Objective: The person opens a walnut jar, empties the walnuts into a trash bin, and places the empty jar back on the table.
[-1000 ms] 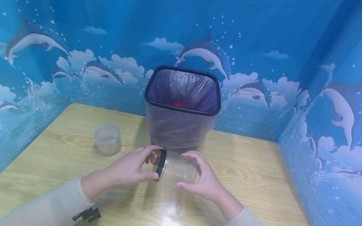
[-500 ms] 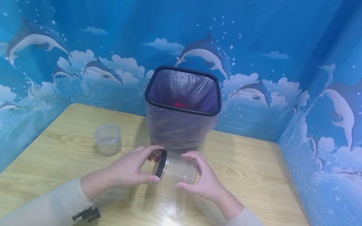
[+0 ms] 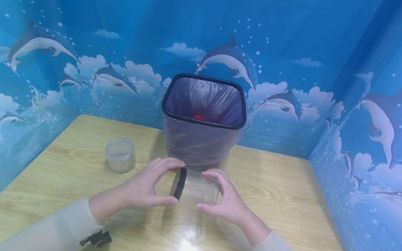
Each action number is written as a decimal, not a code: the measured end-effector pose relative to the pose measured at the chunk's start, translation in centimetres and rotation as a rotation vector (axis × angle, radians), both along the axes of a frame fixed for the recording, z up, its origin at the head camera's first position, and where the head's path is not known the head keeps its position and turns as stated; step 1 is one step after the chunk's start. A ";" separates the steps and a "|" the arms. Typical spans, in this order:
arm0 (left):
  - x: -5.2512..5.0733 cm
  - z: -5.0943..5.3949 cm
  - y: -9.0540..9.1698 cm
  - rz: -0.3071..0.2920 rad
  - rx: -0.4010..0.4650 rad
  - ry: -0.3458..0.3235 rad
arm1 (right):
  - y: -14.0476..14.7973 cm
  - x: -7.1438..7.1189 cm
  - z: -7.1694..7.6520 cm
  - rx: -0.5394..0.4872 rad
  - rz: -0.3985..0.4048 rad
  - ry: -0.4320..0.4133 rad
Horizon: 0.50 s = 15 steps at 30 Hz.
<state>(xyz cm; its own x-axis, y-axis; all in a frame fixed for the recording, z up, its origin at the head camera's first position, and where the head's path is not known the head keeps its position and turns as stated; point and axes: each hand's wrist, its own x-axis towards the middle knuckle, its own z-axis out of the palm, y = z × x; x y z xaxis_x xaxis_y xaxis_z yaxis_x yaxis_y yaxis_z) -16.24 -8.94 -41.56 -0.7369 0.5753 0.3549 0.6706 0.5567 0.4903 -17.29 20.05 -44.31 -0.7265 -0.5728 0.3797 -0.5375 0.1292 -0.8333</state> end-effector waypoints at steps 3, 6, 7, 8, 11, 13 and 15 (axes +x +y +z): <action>0.0 0.0 0.0 0.032 -0.011 -0.018 | 0.0 0.0 -0.1 -0.001 -0.002 -0.001; 0.1 -0.1 0.1 0.072 -0.036 -0.088 | 0.0 0.0 -0.1 -0.003 -0.006 -0.007; 0.1 -0.2 0.1 0.082 -0.050 -0.115 | 0.0 0.0 -0.2 -0.001 -0.007 -0.005; 0.1 -0.3 0.1 0.089 -0.061 -0.144 | 0.0 0.0 -0.2 0.001 -0.008 -0.003; 0.1 -0.6 0.2 0.092 -0.085 -0.210 | 0.1 -0.1 -0.3 0.007 -0.011 -0.002; 0.0 -0.8 0.2 0.091 -0.093 -0.232 | 0.1 -0.1 -0.4 0.010 -0.013 -0.004; 0.0 -0.8 0.3 0.090 -0.093 -0.244 | 0.1 -0.1 -0.4 0.008 -0.011 -0.008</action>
